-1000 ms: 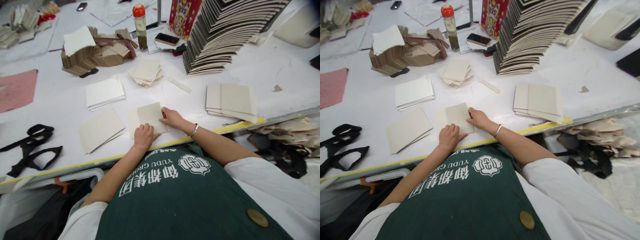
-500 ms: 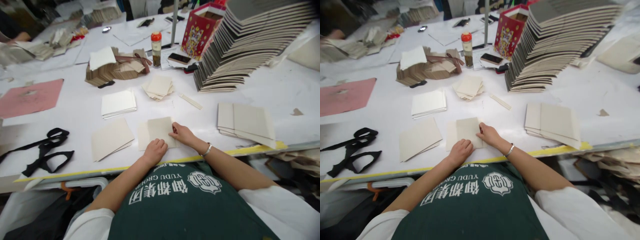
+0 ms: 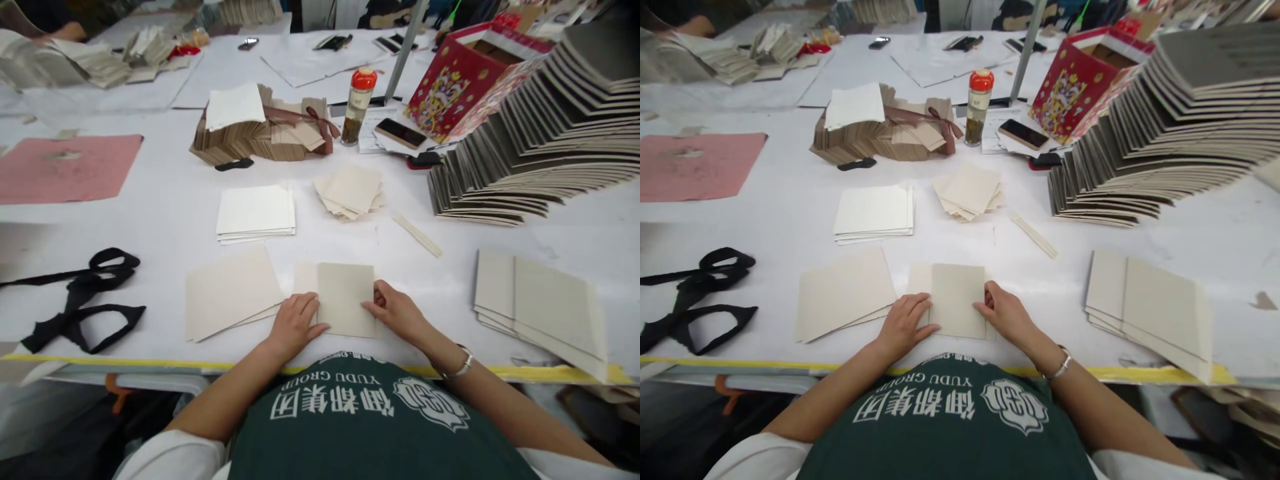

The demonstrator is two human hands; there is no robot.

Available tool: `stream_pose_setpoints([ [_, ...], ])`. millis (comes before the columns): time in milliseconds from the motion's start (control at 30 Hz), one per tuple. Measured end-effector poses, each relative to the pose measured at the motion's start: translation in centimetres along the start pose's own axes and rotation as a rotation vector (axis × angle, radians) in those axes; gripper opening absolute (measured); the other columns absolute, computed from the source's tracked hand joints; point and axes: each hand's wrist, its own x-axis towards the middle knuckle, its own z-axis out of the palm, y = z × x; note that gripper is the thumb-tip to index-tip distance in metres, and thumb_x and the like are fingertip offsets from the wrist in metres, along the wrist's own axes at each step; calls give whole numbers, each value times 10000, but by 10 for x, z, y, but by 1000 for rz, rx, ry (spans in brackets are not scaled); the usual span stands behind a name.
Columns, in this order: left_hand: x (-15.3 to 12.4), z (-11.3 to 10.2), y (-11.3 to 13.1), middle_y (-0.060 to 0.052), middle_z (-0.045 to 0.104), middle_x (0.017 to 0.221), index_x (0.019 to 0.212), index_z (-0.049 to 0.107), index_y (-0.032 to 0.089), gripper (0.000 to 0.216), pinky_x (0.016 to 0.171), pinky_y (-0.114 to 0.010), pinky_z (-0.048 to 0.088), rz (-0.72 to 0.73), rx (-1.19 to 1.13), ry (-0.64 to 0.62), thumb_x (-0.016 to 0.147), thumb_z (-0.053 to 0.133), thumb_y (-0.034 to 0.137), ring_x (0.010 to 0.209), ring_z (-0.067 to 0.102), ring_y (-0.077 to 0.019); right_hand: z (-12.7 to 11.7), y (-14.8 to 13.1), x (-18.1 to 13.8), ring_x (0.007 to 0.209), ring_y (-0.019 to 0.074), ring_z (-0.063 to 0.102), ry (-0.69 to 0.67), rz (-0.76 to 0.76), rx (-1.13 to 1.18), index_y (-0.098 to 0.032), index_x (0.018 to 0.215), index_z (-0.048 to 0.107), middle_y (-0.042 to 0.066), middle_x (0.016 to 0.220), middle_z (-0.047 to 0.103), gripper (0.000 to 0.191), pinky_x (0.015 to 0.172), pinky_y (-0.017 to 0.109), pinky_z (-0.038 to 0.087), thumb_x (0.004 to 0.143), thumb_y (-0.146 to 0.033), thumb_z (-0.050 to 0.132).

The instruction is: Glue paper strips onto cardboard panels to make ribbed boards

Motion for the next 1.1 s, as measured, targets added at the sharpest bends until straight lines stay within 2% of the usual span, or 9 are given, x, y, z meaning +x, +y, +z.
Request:
stream_pose_setpoints([
  [167,1,1,-2,-102,588,1087,977,563,140,408,775,-370,419,-21,-20,-11,765,518,486,927,512,-235,-2,-4,1,559,137,515,-23,53,-44,-218,733,374,-11,657,558,209,528,250,373,753,-397,480],
  [467,5,3,-7,-80,584,1137,931,591,149,379,713,-319,386,50,26,26,786,489,483,880,514,-204,-6,-10,3,557,134,519,-78,109,-61,-208,767,408,-10,636,551,191,516,240,392,769,-388,472],
  [800,9,3,-10,-42,587,1146,888,605,173,359,680,-304,361,46,35,13,802,466,492,868,510,-187,-3,2,1,559,127,507,-57,4,-89,-195,749,503,8,628,549,236,522,233,404,803,-411,424],
  [933,8,8,-12,-27,592,1141,879,608,182,339,668,-300,353,44,29,50,807,464,481,862,509,-182,-4,2,2,554,127,508,-31,-26,-95,-198,675,490,14,602,550,301,521,229,392,824,-426,361],
  [1100,7,11,-13,-16,592,1142,874,609,194,313,685,-291,353,29,11,66,817,454,460,867,505,-174,-9,-5,10,472,116,488,-39,111,-140,-207,563,412,-7,492,512,395,477,215,348,853,-447,293],
])
